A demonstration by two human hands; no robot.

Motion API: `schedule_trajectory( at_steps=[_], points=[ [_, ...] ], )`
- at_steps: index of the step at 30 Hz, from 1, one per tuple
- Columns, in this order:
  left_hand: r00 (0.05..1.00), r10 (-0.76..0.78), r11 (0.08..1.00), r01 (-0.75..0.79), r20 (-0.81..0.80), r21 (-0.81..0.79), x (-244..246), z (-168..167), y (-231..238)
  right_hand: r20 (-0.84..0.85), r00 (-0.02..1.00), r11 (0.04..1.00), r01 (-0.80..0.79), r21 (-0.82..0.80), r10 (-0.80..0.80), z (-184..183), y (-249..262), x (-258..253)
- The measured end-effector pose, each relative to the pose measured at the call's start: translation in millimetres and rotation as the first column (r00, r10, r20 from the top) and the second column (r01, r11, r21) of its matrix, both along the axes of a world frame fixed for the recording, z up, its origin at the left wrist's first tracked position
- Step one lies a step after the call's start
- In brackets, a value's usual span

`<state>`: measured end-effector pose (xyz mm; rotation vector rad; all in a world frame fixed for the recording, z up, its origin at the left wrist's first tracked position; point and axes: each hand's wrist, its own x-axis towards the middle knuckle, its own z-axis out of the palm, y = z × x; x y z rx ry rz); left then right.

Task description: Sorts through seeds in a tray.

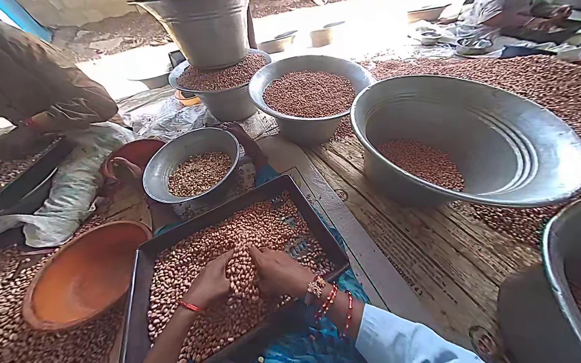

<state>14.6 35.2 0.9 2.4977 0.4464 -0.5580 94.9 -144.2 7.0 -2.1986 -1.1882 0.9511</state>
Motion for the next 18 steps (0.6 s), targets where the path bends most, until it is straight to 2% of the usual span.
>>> schedule_trajectory(
  at_steps=[3, 5, 7, 9, 12, 14, 18],
  points=[
    [0.972, 0.162, 0.93, -0.093, 0.17, -0.355, -19.3, 4.8, 8.3, -0.094, 0.99, 0.959, -0.076, 0.273, 0.105, 7.5, 1.0, 5.7],
    [0.951, 0.194, 0.878, -0.059, 0.24, -0.476, -30.0, 9.8, 18.0, -0.109, 0.986, 0.921, -0.078, 0.383, 0.129, 13.0, -1.9, 20.7],
    [0.949, 0.138, 0.855, 0.031, 0.284, -0.518, -36.8, 14.0, 33.7, -0.001, 0.999, 0.929, -0.032, 0.368, 0.035, 14.0, -4.8, 41.8],
    [0.952, 0.045, 0.871, 0.111, 0.303, -0.478, -40.4, 24.4, 45.4, 0.179, 0.98, 0.978, 0.05, 0.2, -0.086, 14.7, -5.9, 64.1],
    [0.936, 0.027, 0.933, 0.102, 0.351, -0.344, -40.0, 42.2, 50.8, 0.362, 0.928, 0.991, 0.122, -0.062, -0.091, 10.2, -0.6, 86.1],
    [0.898, 0.024, 0.967, 0.09, 0.44, -0.237, -33.5, 49.1, 50.3, 0.396, 0.916, 0.982, 0.128, -0.137, -0.065, 4.2, 3.6, 88.6],
    [0.808, -0.045, 0.999, 0.049, 0.587, 0.01, -6.4, 47.4, 37.3, 0.401, 0.915, 0.979, 0.114, -0.17, -0.037, -5.6, 8.4, 84.7]
  ],
)
